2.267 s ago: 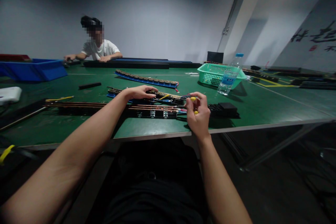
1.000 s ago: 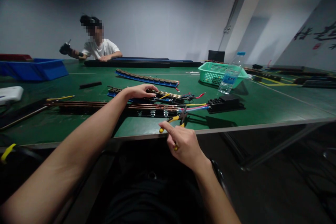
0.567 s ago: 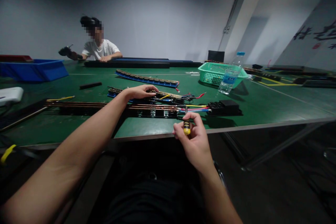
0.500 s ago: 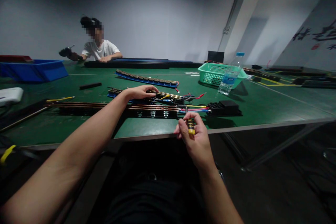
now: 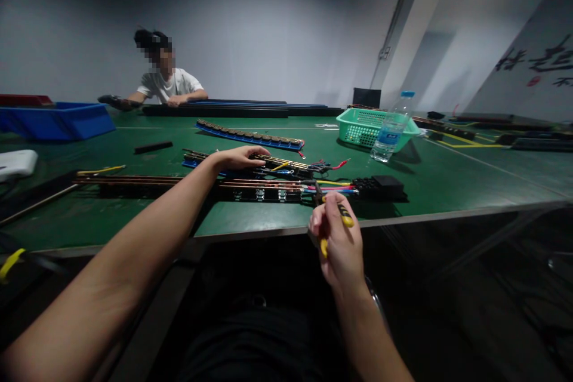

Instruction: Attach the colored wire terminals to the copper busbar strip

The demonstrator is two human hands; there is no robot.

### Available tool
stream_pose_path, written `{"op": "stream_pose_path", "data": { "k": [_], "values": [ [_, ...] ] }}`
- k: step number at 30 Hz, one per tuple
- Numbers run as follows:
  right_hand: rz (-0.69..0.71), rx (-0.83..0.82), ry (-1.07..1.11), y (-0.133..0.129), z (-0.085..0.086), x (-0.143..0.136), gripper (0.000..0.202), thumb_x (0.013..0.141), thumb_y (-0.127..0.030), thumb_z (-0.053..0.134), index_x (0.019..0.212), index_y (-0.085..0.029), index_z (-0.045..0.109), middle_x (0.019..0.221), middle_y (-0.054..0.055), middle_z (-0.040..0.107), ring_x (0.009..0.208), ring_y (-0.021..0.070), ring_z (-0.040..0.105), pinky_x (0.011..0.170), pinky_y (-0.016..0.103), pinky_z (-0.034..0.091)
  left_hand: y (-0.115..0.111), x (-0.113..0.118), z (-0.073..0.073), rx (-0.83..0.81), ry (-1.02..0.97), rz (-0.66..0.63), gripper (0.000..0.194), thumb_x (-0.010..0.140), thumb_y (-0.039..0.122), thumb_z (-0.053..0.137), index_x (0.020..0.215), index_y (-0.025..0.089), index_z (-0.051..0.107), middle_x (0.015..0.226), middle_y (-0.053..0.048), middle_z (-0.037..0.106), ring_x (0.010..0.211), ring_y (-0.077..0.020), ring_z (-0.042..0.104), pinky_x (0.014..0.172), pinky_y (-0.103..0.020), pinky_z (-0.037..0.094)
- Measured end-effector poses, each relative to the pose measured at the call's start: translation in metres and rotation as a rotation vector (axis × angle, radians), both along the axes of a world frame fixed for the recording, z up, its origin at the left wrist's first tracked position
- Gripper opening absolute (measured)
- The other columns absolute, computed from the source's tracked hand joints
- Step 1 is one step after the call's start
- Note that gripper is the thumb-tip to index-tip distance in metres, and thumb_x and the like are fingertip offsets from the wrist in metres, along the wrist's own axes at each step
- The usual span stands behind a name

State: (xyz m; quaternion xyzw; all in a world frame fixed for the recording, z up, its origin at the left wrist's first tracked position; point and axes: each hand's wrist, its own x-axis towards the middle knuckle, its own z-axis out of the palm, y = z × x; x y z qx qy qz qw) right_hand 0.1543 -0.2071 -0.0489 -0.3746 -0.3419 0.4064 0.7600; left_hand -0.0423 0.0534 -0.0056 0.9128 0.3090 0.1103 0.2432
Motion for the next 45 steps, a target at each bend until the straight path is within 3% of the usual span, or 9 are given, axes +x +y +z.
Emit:
{"op": "stream_pose_path", "data": {
  "k": [3,8,14,17,21,26,29,38,45],
  "values": [
    [-0.108,0.011,-0.373,-0.009,-0.013,-0.007,0.030,0.082,-0.041,0.074,0.104,-0.024,0.063,0.067,-0.003,0.063,0.059,0.0104,0.056,0.055,0.020,0.047,-0.004,0.000,0.002,-0.002,0.016,0.015,0.054,0.090,0.047,0.055,0.134,0.016,0.054,0.140,-0.008,0.058,0.124,-0.0240,0.054,0.106,-0.030,0.042],
    [-0.222,0.142,-0.814,-0.031,-0.027,-0.021,0.028,0.083,-0.027,0.072,0.111,-0.023,0.067,0.072,-0.002,0.057,0.059,0.0101,0.053,0.055,0.021,0.045,-0.010,0.005,0.002,0.039,0.064,0.076,0.054,0.094,0.047,0.048,0.137,0.014,0.052,0.143,-0.009,0.056,0.127,-0.0228,0.053,0.107,-0.028,0.040],
    [-0.191,0.408,-0.771,-0.041,-0.016,-0.022,0.046,0.083,-0.021,0.068,0.128,-0.025,0.057,0.089,0.002,0.063,0.076,0.0145,0.061,0.069,0.026,0.054,-0.013,0.017,-0.002,0.234,0.187,0.211,0.053,0.100,0.042,0.035,0.141,0.012,0.049,0.146,-0.014,0.052,0.132,-0.0255,0.050,0.110,-0.034,0.037],
    [-0.245,0.488,-0.773,-0.033,-0.009,-0.018,0.055,0.080,-0.014,0.071,0.131,-0.025,0.056,0.086,0.001,0.064,0.068,0.0135,0.061,0.062,0.025,0.053,-0.015,0.021,-0.002,0.316,0.253,0.191,0.051,0.100,0.044,0.035,0.133,0.014,0.058,0.142,-0.014,0.055,0.130,-0.0265,0.051,0.109,-0.035,0.039],
    [-0.387,0.551,-0.616,-0.009,0.003,-0.011,0.029,0.089,-0.023,0.067,0.117,-0.026,0.064,0.078,0.000,0.062,0.060,0.0118,0.058,0.052,0.023,0.047,-0.018,0.022,0.001,0.322,0.299,0.181,0.051,0.100,0.047,0.033,0.127,0.016,0.063,0.133,-0.011,0.063,0.119,-0.0270,0.059,0.100,-0.034,0.045],
    [-0.155,0.502,-0.478,0.028,0.023,-0.011,0.045,0.092,-0.061,0.052,0.119,-0.026,0.061,0.074,0.000,0.057,0.061,0.0138,0.054,0.054,0.026,0.043,-0.016,0.020,-0.001,0.309,0.269,0.186,0.051,0.099,0.052,0.036,0.126,0.019,0.064,0.127,-0.008,0.068,0.112,-0.0265,0.062,0.094,-0.031,0.047],
    [-0.079,0.394,-0.445,0.048,0.025,-0.020,0.053,0.092,-0.068,0.044,0.123,-0.027,0.056,0.078,0.002,0.057,0.065,0.0153,0.054,0.056,0.027,0.043,-0.011,0.018,-0.005,0.279,0.217,0.158,0.052,0.098,0.053,0.037,0.125,0.017,0.064,0.125,-0.009,0.068,0.110,-0.0269,0.063,0.093,-0.031,0.047],
    [0.070,0.375,-0.534,0.074,0.004,-0.033,0.039,0.097,-0.051,0.049,0.127,-0.026,0.050,0.084,0.001,0.060,0.069,0.0142,0.054,0.066,0.028,0.044,-0.006,0.018,-0.008,0.226,0.146,0.108,0.048,0.098,0.051,0.039,0.121,0.017,0.065,0.123,-0.008,0.069,0.108,-0.0256,0.063,0.091,-0.030,0.047],
    [0.214,0.320,-0.980,0.064,0.004,-0.030,0.023,0.091,-0.036,0.062,0.111,-0.025,0.065,0.070,-0.004,0.051,0.061,0.0109,0.046,0.060,0.025,0.037,-0.005,0.020,-0.007,0.243,0.194,0.121,0.045,0.097,0.045,0.040,0.121,0.016,0.065,0.126,-0.010,0.068,0.111,-0.0260,0.062,0.095,-0.030,0.046]
  ]
}}
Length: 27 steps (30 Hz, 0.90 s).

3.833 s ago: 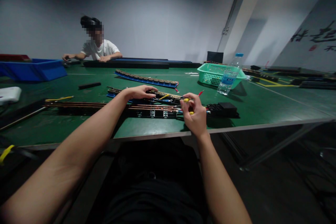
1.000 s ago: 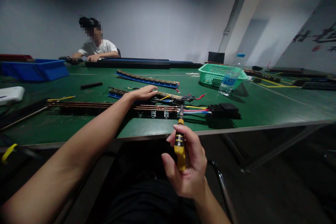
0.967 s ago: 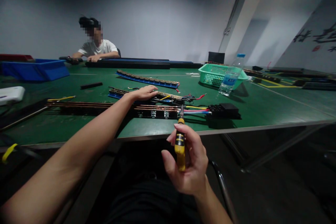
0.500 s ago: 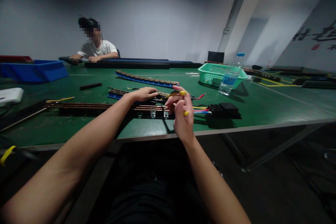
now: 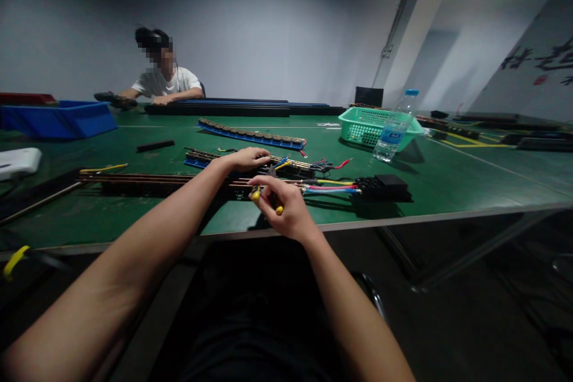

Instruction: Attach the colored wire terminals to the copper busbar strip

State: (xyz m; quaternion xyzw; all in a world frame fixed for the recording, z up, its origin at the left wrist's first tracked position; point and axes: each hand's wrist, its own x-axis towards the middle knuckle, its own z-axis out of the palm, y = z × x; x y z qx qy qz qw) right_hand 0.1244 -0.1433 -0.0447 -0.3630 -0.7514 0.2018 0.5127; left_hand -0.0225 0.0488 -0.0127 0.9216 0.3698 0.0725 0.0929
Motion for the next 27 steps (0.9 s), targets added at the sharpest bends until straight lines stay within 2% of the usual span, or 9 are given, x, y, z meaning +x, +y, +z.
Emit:
{"op": "stream_pose_path", "data": {
  "k": [3,6,9,13,22,27],
  "values": [
    [0.002,0.005,-0.048,-0.001,0.000,-0.001,0.024,0.091,-0.035,0.062,0.112,-0.025,0.065,0.070,-0.005,0.050,0.062,0.0109,0.046,0.062,0.025,0.038,0.000,0.000,0.000,0.012,0.001,0.017,0.045,0.097,0.045,0.041,0.123,0.017,0.064,0.129,-0.010,0.066,0.115,-0.0270,0.061,0.097,-0.032,0.045],
    [-0.045,0.005,0.194,0.002,-0.002,-0.001,0.029,0.095,-0.045,0.055,0.117,-0.026,0.058,0.076,-0.003,0.054,0.063,0.0115,0.047,0.059,0.025,0.038,0.001,-0.001,-0.001,0.007,-0.004,0.001,0.045,0.097,0.047,0.040,0.121,0.018,0.065,0.125,-0.008,0.068,0.112,-0.0259,0.062,0.094,-0.031,0.046],
    [-0.106,0.072,0.460,0.002,-0.006,-0.001,0.039,0.097,-0.056,0.043,0.122,-0.027,0.053,0.079,-0.001,0.057,0.064,0.0129,0.050,0.059,0.026,0.040,0.001,-0.003,-0.003,0.001,-0.038,-0.012,0.047,0.097,0.049,0.040,0.121,0.018,0.065,0.123,-0.009,0.069,0.110,-0.0258,0.063,0.093,-0.030,0.046],
    [-0.228,0.160,0.610,0.001,-0.007,-0.002,0.046,0.097,-0.063,0.033,0.126,-0.029,0.048,0.081,0.000,0.056,0.067,0.0151,0.054,0.060,0.027,0.043,0.002,-0.004,-0.004,-0.013,-0.067,-0.012,0.047,0.097,0.050,0.041,0.121,0.017,0.065,0.124,-0.009,0.069,0.110,-0.0270,0.063,0.093,-0.032,0.046],
    [-0.127,0.004,0.409,0.016,-0.004,0.002,0.044,0.097,-0.056,0.046,0.129,-0.027,0.047,0.093,0.003,0.064,0.085,0.0159,0.061,0.075,0.028,0.048,0.000,-0.003,-0.003,-0.025,-0.067,-0.013,0.048,0.096,0.051,0.041,0.121,0.018,0.065,0.125,-0.009,0.068,0.110,-0.0276,0.063,0.093,-0.032,0.046],
    [-0.122,-0.038,0.240,0.013,-0.004,0.002,0.036,0.094,-0.050,0.055,0.120,-0.025,0.057,0.085,0.000,0.063,0.072,0.0137,0.056,0.063,0.026,0.043,0.002,-0.002,-0.003,-0.021,-0.060,-0.021,0.045,0.095,0.049,0.042,0.118,0.018,0.066,0.122,-0.008,0.069,0.109,-0.0270,0.063,0.093,-0.032,0.046]
  ]
}}
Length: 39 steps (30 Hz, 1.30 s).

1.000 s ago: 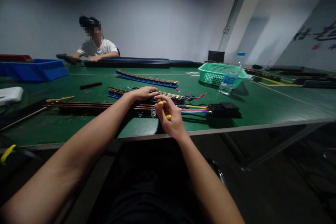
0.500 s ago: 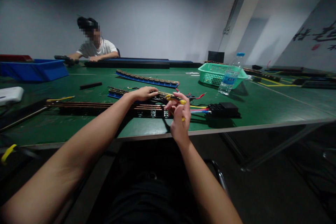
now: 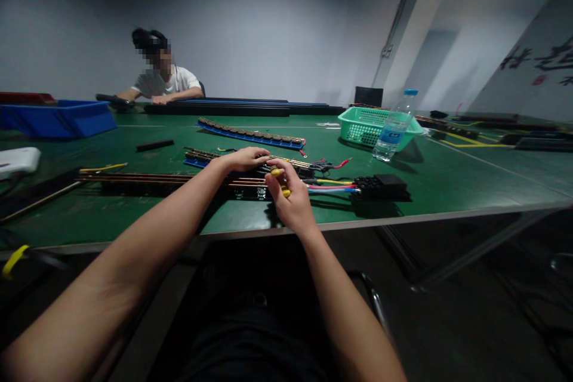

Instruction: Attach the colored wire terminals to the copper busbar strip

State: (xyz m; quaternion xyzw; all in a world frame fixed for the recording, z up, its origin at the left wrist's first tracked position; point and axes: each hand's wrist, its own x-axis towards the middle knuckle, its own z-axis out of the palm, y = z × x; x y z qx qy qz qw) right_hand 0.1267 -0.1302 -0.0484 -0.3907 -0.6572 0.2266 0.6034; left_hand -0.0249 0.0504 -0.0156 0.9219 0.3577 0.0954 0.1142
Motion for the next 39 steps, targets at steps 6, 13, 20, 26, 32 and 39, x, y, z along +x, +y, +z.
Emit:
{"op": "stream_pose_path", "data": {
  "k": [6,13,20,26,32,39],
  "values": [
    [0.035,0.034,-0.227,-0.007,0.002,-0.002,0.024,0.091,-0.033,0.059,0.112,-0.025,0.066,0.079,-0.001,0.059,0.067,0.0131,0.053,0.063,0.025,0.041,0.003,0.002,0.000,0.016,0.028,0.017,0.042,0.095,0.045,0.043,0.118,0.018,0.066,0.124,-0.009,0.069,0.110,-0.0263,0.063,0.094,-0.032,0.047],
    [0.043,0.047,-0.329,-0.009,0.001,-0.001,0.025,0.089,-0.026,0.061,0.113,-0.025,0.069,0.082,0.000,0.062,0.067,0.0131,0.055,0.065,0.026,0.043,0.000,0.002,0.002,0.024,0.054,0.029,0.046,0.097,0.045,0.042,0.125,0.016,0.063,0.131,-0.010,0.065,0.116,-0.0271,0.061,0.098,-0.032,0.045],
    [-0.087,0.131,0.132,-0.014,-0.002,-0.003,0.040,0.097,-0.042,0.053,0.134,-0.027,0.051,0.100,0.005,0.067,0.082,0.0158,0.063,0.075,0.030,0.050,-0.004,0.000,0.003,0.004,0.022,0.015,0.047,0.098,0.049,0.040,0.122,0.017,0.066,0.123,-0.009,0.069,0.109,-0.0272,0.063,0.093,-0.031,0.047],
    [-0.305,0.355,0.211,-0.020,0.004,0.025,0.041,0.097,-0.046,0.050,0.134,-0.027,0.053,0.093,0.004,0.066,0.076,0.0155,0.063,0.068,0.030,0.052,-0.009,0.001,0.006,0.027,0.061,0.038,0.051,0.099,0.046,0.038,0.131,0.014,0.061,0.134,-0.012,0.064,0.118,-0.0278,0.060,0.098,-0.032,0.045],
    [-0.460,0.398,0.235,-0.009,0.007,0.072,0.042,0.096,-0.051,0.051,0.126,-0.023,0.060,0.085,0.003,0.065,0.066,0.0131,0.058,0.063,0.029,0.051,-0.012,0.002,0.008,0.048,0.107,0.065,0.051,0.099,0.044,0.036,0.136,0.015,0.058,0.139,-0.012,0.060,0.123,-0.0271,0.058,0.101,-0.032,0.044],
    [-0.448,0.363,0.252,-0.008,0.000,0.076,0.040,0.096,-0.051,0.052,0.122,-0.022,0.062,0.085,0.003,0.064,0.067,0.0142,0.059,0.063,0.029,0.050,-0.012,0.001,0.009,0.049,0.122,0.054,0.053,0.099,0.042,0.035,0.137,0.012,0.057,0.139,-0.012,0.060,0.122,-0.0271,0.058,0.101,-0.032,0.044]
  ]
}}
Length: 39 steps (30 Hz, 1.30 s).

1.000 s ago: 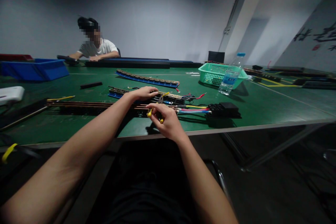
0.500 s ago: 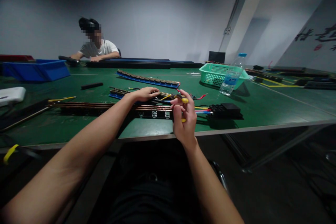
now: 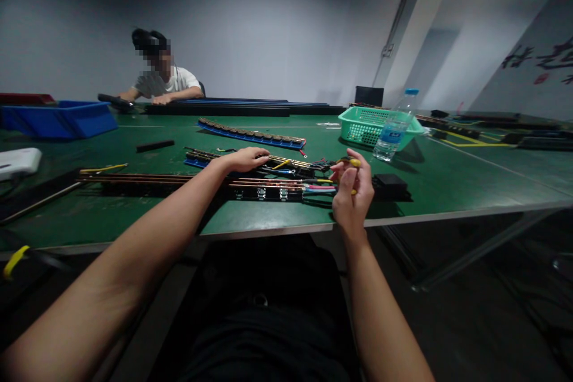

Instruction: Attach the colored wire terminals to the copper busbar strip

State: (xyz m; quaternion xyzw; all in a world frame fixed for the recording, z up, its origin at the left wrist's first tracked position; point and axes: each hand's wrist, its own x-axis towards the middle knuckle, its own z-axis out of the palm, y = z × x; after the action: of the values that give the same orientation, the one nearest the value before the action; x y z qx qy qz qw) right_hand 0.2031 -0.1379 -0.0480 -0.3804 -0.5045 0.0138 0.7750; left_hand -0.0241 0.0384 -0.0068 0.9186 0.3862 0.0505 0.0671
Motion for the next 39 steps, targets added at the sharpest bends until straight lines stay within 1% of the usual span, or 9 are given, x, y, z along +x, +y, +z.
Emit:
{"op": "stream_pose_path", "data": {
  "k": [6,10,16,21,25,30,33,35,39],
  "values": [
    [0.038,-0.007,0.011,-0.002,-0.001,0.002,0.049,0.095,-0.059,0.048,0.125,-0.022,0.060,0.086,0.003,0.064,0.068,0.0129,0.059,0.058,0.024,0.047,-0.003,0.001,0.002,0.007,0.006,0.012,0.051,0.099,0.042,0.035,0.136,0.014,0.057,0.140,-0.011,0.060,0.123,-0.0258,0.058,0.100,-0.030,0.044],
    [0.032,-0.009,0.024,-0.001,-0.003,0.005,0.048,0.096,-0.057,0.047,0.127,-0.022,0.059,0.086,0.003,0.064,0.068,0.0132,0.059,0.057,0.025,0.045,-0.006,0.001,0.003,0.003,0.012,0.020,0.052,0.099,0.042,0.034,0.137,0.013,0.057,0.141,-0.012,0.059,0.123,-0.0259,0.058,0.100,-0.030,0.044],
    [-0.090,-0.207,-0.306,-0.002,-0.004,0.006,0.038,0.095,-0.044,0.055,0.126,-0.023,0.061,0.086,0.003,0.067,0.073,0.0158,0.062,0.069,0.030,0.049,-0.005,0.001,0.003,-0.008,-0.006,0.021,0.052,0.098,0.042,0.035,0.136,0.015,0.058,0.140,-0.011,0.060,0.123,-0.0276,0.058,0.101,-0.033,0.044],
    [-0.087,-0.262,-0.502,-0.005,-0.002,0.003,0.032,0.091,-0.039,0.063,0.115,-0.020,0.067,0.068,-0.002,0.059,0.052,0.0102,0.050,0.053,0.024,0.041,-0.004,0.001,0.002,-0.003,-0.005,0.029,0.053,0.099,0.043,0.035,0.137,0.014,0.058,0.140,-0.011,0.060,0.123,-0.0264,0.058,0.102,-0.032,0.043],
    [-0.049,-0.278,-0.566,-0.005,-0.002,0.001,0.028,0.088,-0.036,0.066,0.109,-0.018,0.070,0.060,-0.005,0.053,0.047,0.0086,0.046,0.049,0.022,0.038,-0.004,0.001,0.001,-0.005,-0.009,0.042,0.053,0.099,0.044,0.035,0.138,0.016,0.057,0.141,-0.010,0.059,0.124,-0.0264,0.057,0.102,-0.032,0.043],
    [-0.055,-0.296,-0.447,-0.005,-0.005,0.004,0.032,0.091,-0.039,0.062,0.116,-0.019,0.066,0.065,-0.003,0.057,0.051,0.0101,0.050,0.051,0.023,0.042,-0.005,0.001,0.003,-0.014,-0.005,0.025,0.052,0.099,0.043,0.035,0.137,0.015,0.057,0.140,-0.011,0.059,0.124,-0.0264,0.057,0.102,-0.032,0.043],
    [-0.040,-0.275,-0.389,-0.006,-0.005,0.006,0.038,0.093,-0.039,0.059,0.127,-0.021,0.059,0.087,0.003,0.069,0.068,0.0144,0.063,0.062,0.026,0.049,-0.006,0.001,0.004,-0.015,0.001,0.018,0.051,0.099,0.042,0.034,0.136,0.017,0.058,0.140,-0.010,0.060,0.123,-0.0263,0.058,0.102,-0.033,0.044],
    [0.019,-0.241,-0.384,-0.010,-0.006,0.005,0.044,0.094,-0.038,0.058,0.134,-0.023,0.053,0.100,0.006,0.072,0.075,0.0158,0.066,0.066,0.028,0.052,-0.005,0.000,0.003,-0.013,0.000,0.018,0.051,0.099,0.042,0.034,0.136,0.018,0.058,0.140,-0.009,0.060,0.123,-0.0269,0.058,0.102,-0.034,0.044],
    [0.090,-0.124,-0.300,-0.024,-0.015,-0.006,0.045,0.092,-0.032,0.060,0.136,-0.025,0.052,0.098,0.005,0.071,0.073,0.0153,0.064,0.067,0.031,0.052,-0.001,0.000,0.000,-0.007,-0.004,0.025,0.053,0.099,0.046,0.035,0.138,0.017,0.057,0.141,-0.010,0.059,0.124,-0.0272,0.057,0.102,-0.033,0.044]
  ]
}}
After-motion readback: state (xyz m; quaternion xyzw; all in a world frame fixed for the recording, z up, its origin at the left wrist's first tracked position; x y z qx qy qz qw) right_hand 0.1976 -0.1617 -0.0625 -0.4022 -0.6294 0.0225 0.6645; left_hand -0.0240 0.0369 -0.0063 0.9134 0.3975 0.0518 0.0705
